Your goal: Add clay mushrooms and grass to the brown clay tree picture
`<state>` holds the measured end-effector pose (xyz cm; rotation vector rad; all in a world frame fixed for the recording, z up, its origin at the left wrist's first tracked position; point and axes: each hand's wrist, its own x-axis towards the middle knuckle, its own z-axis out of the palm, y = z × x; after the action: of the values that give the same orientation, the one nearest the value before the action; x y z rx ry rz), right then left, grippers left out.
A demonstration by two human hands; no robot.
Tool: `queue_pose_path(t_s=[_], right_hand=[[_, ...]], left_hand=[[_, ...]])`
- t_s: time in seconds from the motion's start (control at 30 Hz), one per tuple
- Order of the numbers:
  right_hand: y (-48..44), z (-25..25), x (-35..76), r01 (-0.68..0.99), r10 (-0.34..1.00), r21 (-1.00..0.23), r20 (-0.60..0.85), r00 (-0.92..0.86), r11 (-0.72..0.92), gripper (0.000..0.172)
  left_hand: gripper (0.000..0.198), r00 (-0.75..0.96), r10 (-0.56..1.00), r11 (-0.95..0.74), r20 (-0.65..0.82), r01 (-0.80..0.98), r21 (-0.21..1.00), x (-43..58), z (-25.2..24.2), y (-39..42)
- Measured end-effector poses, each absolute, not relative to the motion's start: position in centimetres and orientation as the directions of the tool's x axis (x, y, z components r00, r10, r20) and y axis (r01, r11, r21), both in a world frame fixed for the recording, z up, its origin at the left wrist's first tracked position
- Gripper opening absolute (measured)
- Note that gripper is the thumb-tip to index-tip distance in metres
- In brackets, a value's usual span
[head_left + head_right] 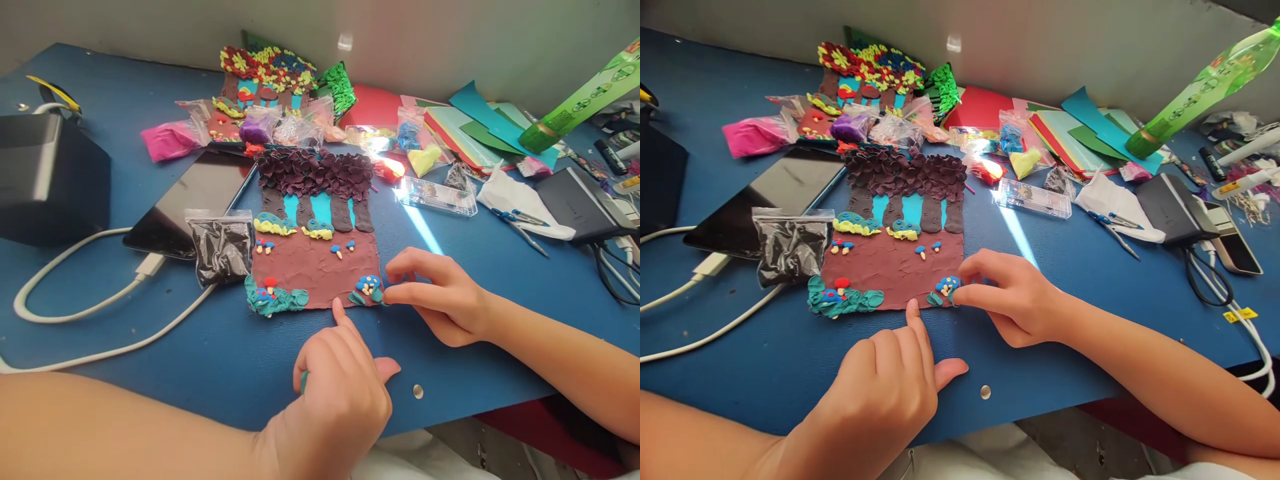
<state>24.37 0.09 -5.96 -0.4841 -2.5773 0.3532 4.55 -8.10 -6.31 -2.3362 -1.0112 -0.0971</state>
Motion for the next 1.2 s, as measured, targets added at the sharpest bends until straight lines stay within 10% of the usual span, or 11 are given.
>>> queue_pose_path(t_s=[0.53, 0.93, 1.2], right_hand=[[0.2, -5.9, 24.4, 0.351, 0.401, -0.195, 0.396, -0.826, 0.916, 0.036], [-0.6, -5.6, 24.3, 0.324, 0.616, -0.6, 0.377, -0.692, 0.731, 0.039], [-0.8, -5.8, 24.5, 0.271, 0.582, -0.645, 0.332, -0.742, 0.714, 0.049]], left_hand=[[0.056, 0.703, 0.644, -0.547, 0.301, 0.698, -0.462, 4.6, -6.3, -8.2], [0.054, 0.716, 0.65, -0.57, 0.252, 0.68, -0.461, 4.5, -5.9, -8.0], [0.053, 0.722, 0.636, -0.572, 0.272, 0.678, -0.461, 4.4, -6.1, -8.0]])
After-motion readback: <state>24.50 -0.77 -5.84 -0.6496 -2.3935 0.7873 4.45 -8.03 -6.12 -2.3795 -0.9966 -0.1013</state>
